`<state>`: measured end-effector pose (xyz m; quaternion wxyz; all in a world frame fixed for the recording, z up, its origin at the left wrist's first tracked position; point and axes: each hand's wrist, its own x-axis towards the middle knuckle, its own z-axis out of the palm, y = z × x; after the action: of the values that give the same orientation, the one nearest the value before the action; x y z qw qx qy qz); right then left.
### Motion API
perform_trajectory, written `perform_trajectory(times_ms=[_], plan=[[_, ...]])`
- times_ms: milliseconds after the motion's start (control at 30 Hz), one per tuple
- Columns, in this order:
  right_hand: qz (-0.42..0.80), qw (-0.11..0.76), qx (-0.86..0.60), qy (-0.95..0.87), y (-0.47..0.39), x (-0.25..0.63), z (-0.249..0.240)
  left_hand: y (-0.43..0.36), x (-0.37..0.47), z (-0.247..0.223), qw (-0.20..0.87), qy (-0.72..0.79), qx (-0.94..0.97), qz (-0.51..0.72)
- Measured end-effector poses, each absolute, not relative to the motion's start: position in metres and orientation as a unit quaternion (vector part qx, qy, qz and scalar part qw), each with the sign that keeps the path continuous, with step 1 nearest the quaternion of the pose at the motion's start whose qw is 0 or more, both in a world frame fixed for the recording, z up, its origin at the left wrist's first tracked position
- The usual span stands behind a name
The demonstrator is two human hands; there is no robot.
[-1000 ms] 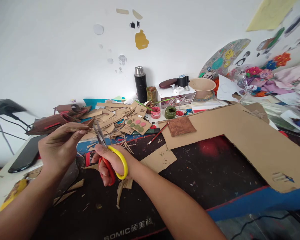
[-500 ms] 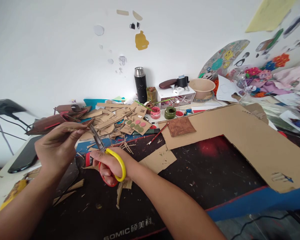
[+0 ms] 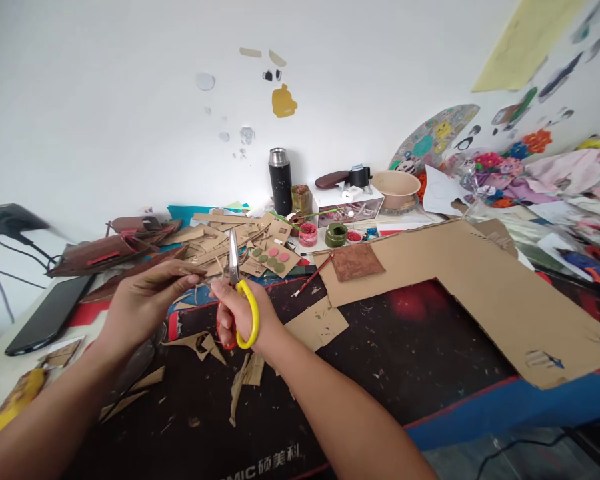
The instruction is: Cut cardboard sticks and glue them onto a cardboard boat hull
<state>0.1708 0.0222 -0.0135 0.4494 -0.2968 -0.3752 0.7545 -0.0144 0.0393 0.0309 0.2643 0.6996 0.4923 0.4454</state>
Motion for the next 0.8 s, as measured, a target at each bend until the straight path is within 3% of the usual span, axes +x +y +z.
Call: perform_trajectory(times_ms=[300, 800], plan=[[0.733, 0.458, -0.314, -0.393, 0.022, 0.169, -0.014, 0.037, -0.003, 0.031, 0.389, 0.485, 0.668, 0.409], [0.718, 0.458, -0.324, -0.412, 0.022, 0.168, -0.017, 0.036, 0.002, 0.022, 0.57, 0.468, 0.498, 0.457]])
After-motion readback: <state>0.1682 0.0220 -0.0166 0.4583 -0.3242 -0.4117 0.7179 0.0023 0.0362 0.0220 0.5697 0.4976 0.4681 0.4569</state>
